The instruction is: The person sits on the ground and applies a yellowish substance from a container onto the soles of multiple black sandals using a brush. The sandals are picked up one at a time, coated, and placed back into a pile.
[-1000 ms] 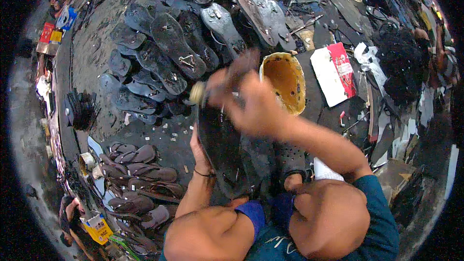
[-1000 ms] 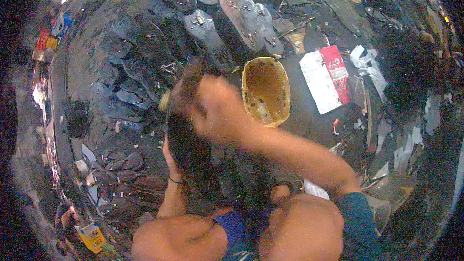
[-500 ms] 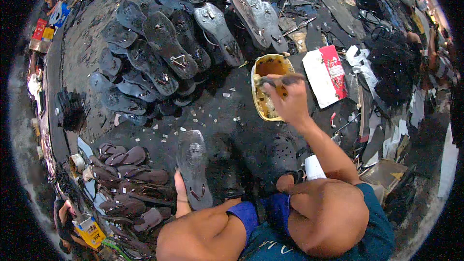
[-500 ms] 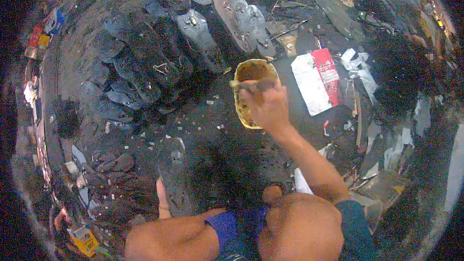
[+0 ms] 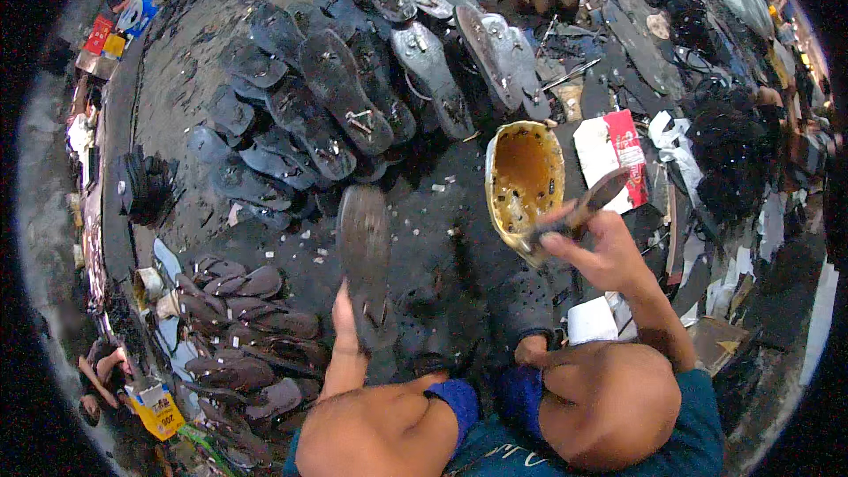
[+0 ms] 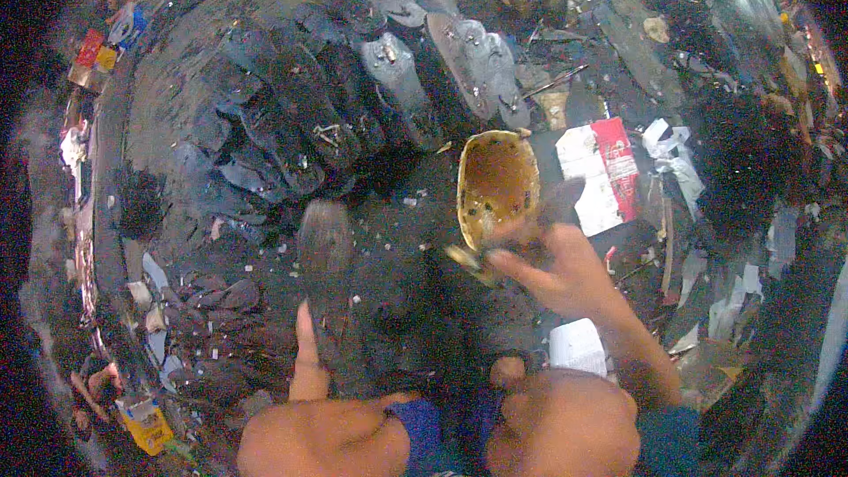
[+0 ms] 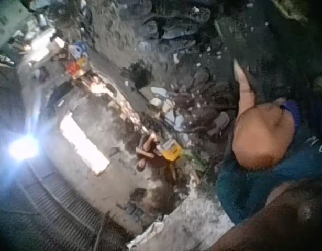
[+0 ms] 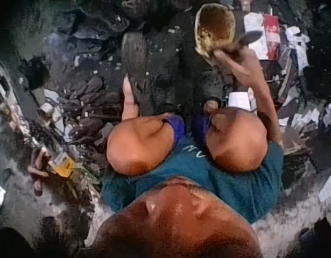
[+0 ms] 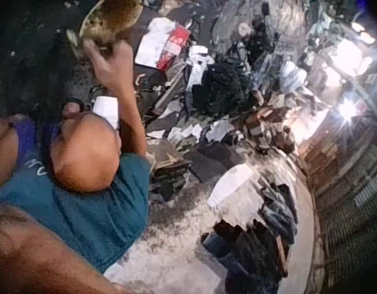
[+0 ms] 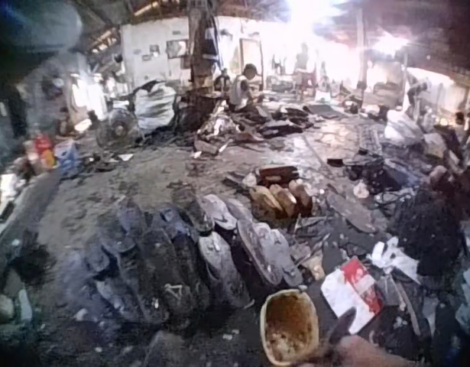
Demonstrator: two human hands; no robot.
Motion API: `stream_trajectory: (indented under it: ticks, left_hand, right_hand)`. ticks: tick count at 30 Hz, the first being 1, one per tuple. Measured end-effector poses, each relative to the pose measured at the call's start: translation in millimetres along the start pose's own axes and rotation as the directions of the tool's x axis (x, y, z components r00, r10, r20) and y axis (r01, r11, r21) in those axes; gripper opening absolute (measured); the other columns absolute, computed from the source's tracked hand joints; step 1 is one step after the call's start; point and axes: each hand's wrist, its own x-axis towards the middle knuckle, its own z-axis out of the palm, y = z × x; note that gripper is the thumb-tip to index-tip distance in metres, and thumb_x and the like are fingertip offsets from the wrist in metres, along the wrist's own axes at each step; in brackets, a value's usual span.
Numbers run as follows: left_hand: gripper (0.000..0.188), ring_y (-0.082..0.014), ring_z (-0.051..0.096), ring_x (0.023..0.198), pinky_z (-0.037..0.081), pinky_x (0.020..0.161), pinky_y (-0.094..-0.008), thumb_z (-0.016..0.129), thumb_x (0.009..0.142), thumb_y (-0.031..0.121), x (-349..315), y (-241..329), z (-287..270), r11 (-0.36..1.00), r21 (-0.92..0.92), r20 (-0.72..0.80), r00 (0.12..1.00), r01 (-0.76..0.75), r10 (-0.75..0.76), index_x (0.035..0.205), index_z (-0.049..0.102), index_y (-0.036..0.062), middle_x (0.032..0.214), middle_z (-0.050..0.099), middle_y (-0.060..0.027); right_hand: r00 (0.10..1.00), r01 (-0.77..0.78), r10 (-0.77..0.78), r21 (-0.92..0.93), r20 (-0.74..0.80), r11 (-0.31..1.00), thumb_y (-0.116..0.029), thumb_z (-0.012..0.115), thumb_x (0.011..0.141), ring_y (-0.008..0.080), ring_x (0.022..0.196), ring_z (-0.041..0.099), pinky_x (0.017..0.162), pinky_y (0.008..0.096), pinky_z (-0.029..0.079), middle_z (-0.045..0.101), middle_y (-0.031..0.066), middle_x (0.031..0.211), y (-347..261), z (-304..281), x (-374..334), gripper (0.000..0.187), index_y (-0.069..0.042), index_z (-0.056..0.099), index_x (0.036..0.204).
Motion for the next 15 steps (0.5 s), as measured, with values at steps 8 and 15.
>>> stream_trajectory:
  ticks: [8, 15]
  left_hand:
    - [0.060, -0.0293, 0.067, 0.101, 0.056, 0.089, -0.0418, 0.031, 0.103, 0.048, 41.6, 20.2, 134.4, 0.977, -0.210, 0.379, 0.919, -0.028, 0.108, 0.128, 0.059, 0.0020, 0.113, 0.069, -0.0144]
    - [0.052, -0.0224, 0.053, 0.100, 0.049, 0.084, -0.0345, 0.060, 0.091, 0.042, 32.6, 54.0, 131.1, 0.937, -0.350, 0.480, 0.858, -0.003, 0.182, 0.117, 0.050, -0.0016, 0.111, 0.053, -0.0131]
  right_hand:
    - [0.701, 0.706, -0.702, -0.016, -0.126, 0.708, -0.013, 0.078, 0.082, 0.0283, 0.095, 0.070, 0.087, 0.0371, 0.053, 0.074, 0.0089, 0.102, -19.5, 93.7, 95.4, 0.024, -0.011, 0.073, 0.105]
    - [0.567, 0.824, -0.820, -0.037, 0.076, 0.566, -0.007, 0.079, 0.076, 0.0238, 0.089, 0.069, 0.079, 0.0379, 0.050, 0.072, 0.0052, 0.099, -14.7, 95.4, 31.0, 0.038, -0.009, 0.071, 0.113]
